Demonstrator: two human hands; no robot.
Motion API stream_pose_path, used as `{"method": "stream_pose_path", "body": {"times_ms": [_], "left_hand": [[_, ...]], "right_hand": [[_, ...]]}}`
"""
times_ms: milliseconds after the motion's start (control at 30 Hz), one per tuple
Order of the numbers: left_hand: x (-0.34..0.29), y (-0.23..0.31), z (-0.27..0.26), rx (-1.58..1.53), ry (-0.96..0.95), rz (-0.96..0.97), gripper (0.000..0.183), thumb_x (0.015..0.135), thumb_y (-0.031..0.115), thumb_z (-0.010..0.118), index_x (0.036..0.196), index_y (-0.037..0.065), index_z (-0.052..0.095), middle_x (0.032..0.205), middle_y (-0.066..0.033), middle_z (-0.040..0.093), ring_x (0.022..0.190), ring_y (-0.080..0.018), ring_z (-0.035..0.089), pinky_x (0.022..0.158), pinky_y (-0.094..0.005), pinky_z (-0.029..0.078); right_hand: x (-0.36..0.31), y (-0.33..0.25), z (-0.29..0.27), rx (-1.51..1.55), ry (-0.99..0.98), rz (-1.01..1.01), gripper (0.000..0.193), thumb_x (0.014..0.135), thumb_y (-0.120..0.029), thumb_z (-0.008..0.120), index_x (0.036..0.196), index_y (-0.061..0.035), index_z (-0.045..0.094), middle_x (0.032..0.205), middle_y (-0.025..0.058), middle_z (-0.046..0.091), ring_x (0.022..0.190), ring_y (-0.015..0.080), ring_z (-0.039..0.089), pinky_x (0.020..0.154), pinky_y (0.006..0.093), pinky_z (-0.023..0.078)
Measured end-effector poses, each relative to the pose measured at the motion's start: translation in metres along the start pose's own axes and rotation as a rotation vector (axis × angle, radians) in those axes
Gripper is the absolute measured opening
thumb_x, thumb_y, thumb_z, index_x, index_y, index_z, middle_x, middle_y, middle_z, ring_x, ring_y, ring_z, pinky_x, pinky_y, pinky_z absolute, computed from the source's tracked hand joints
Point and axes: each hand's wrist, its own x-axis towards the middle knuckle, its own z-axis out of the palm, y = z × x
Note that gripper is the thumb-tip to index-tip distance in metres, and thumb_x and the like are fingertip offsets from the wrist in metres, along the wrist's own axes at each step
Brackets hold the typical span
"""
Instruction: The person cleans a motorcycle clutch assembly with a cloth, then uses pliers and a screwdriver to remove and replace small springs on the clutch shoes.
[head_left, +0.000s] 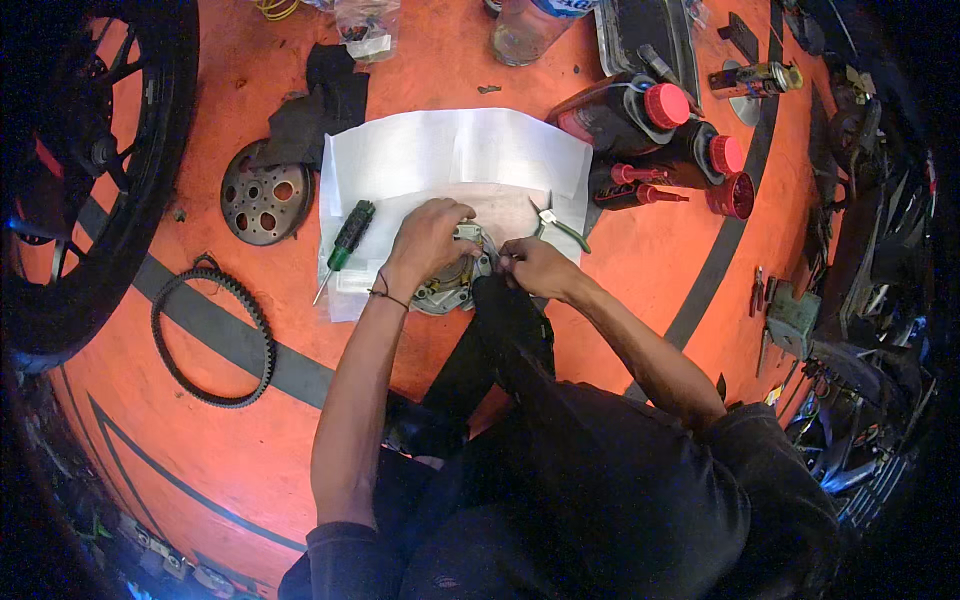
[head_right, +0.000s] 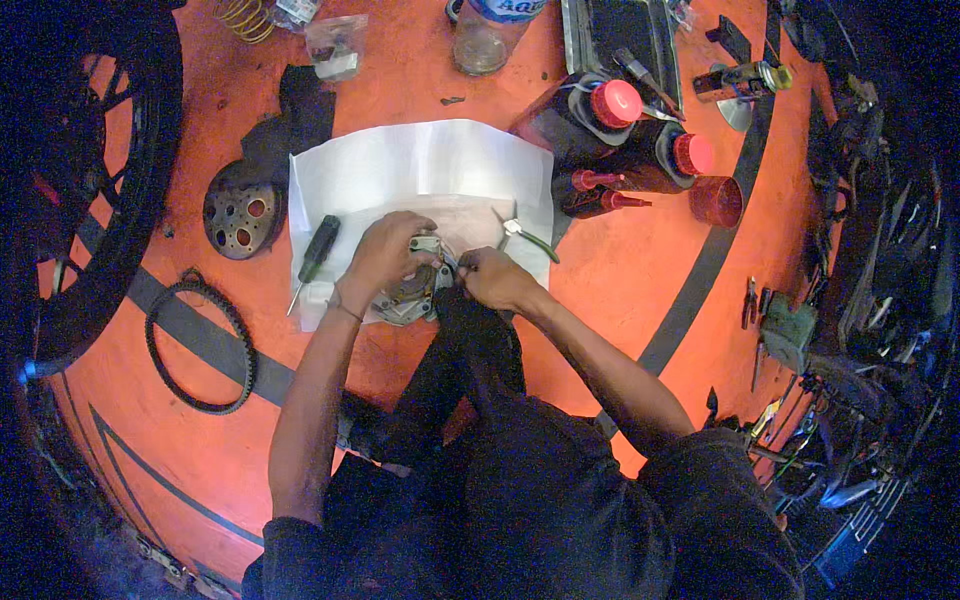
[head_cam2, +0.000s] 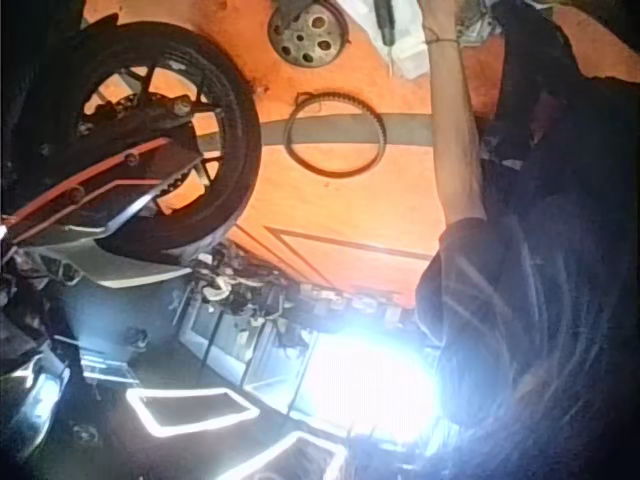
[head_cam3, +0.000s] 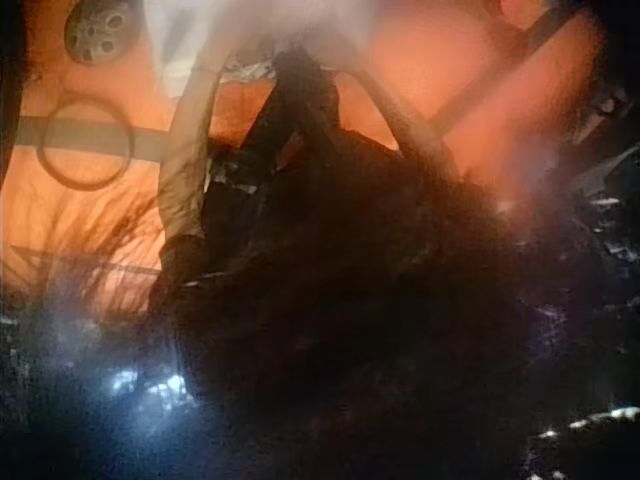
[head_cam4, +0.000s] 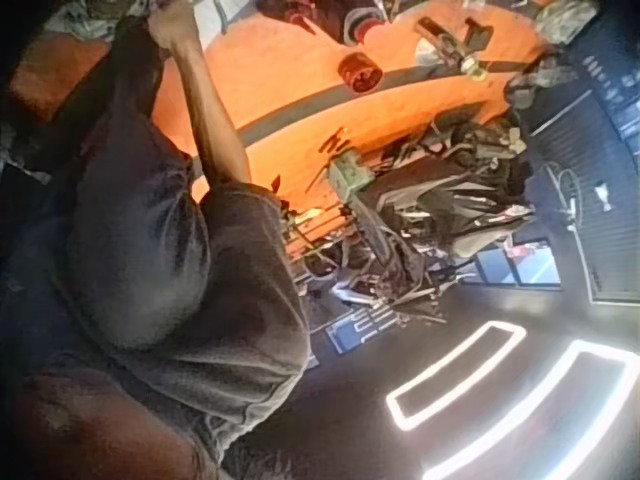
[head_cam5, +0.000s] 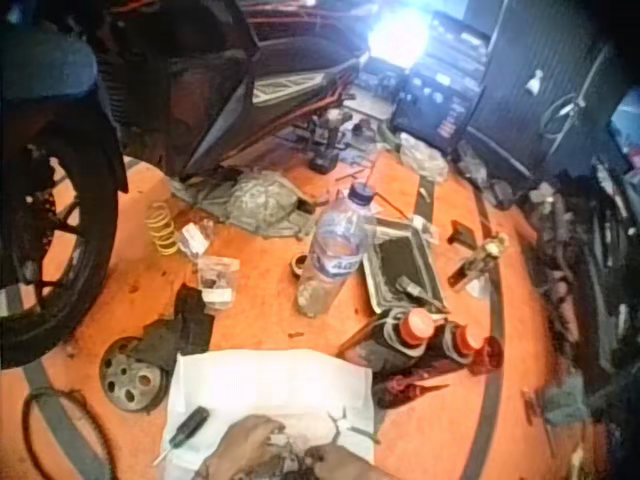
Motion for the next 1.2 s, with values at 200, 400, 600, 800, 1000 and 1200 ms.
{"method": "stream_pose_path", "body": {"times_ms": [200,400,600,800,1000,1200], "left_hand": [[-0.001,0.0,-0.003,-0.041,-0.036,-0.037,0.047,0.065,0.024,0.086,0.104,0.004,0.07,0.103,-0.0151,0.069,0.1,-0.0343,0.064,0.089,-0.0421,0.051],[0.003,0.002,-0.009,-0.053,-0.079,-0.027,0.047,0.066,0.026,0.085,0.104,0.003,0.07,0.104,-0.0157,0.069,0.101,-0.0342,0.064,0.089,-0.0421,0.051],[0.004,-0.001,-0.006,-0.057,-0.101,-0.045,0.042,0.069,0.025,0.083,0.104,0.004,0.07,0.104,-0.0148,0.069,0.101,-0.0333,0.065,0.089,-0.0408,0.051],[0.004,-0.001,-0.005,-0.059,-0.076,-0.035,0.042,0.069,0.029,0.082,0.102,0.006,0.071,0.102,-0.0137,0.069,0.098,-0.0331,0.066,0.087,-0.0406,0.052],[0.003,0.001,-0.006,-0.022,-0.064,-0.039,0.041,0.069,0.03,0.081,0.1,0.005,0.072,0.101,-0.013,0.07,0.098,-0.0323,0.066,0.086,-0.0407,0.052],[0.004,-0.001,-0.002,-0.027,-0.032,-0.025,0.036,0.071,0.03,0.079,0.097,0.007,0.071,0.1,-0.0119,0.07,0.096,-0.0326,0.066,0.086,-0.0409,0.052]], "right_hand": [[0.007,0.002,0.002,0.159,-0.076,0.022,0.021,0.101,-0.016,0.05,0.098,0.0009,0.062,0.074,0.0025,0.057,0.062,0.0104,0.048,0.057,0.0276,0.04],[0.007,0.006,0.008,0.752,-0.247,0.139,0.017,0.102,-0.015,0.044,0.096,-0.0072,0.057,0.074,0.0004,0.052,0.057,0.0093,0.04,0.047,0.0255,0.032],[0.005,0.007,0.026,0.913,-0.135,0.157,0.015,0.103,-0.017,0.048,0.101,-0.0064,0.058,0.079,0.0024,0.058,0.056,0.0109,0.045,0.047,0.0255,0.032],[-0.003,-0.004,0.03,0.83,-0.006,0.161,0.015,0.099,-0.019,0.061,0.103,-0.0049,0.063,0.081,0.0049,0.065,0.057,0.0125,0.057,0.052,0.0251,0.047],[-0.007,-0.015,0.032,0.202,0.259,-0.067,0.025,0.097,-0.017,0.061,0.088,0.0062,0.065,0.076,0.0105,0.069,0.049,0.0134,0.06,0.047,0.0294,0.048],[-0.005,-0.007,0.025,0.623,0.112,0.135,0.027,0.098,-0.025,0.061,0.101,0.0013,0.065,0.072,0.0063,0.063,0.057,0.0128,0.057,0.046,0.0265,0.043]]}}
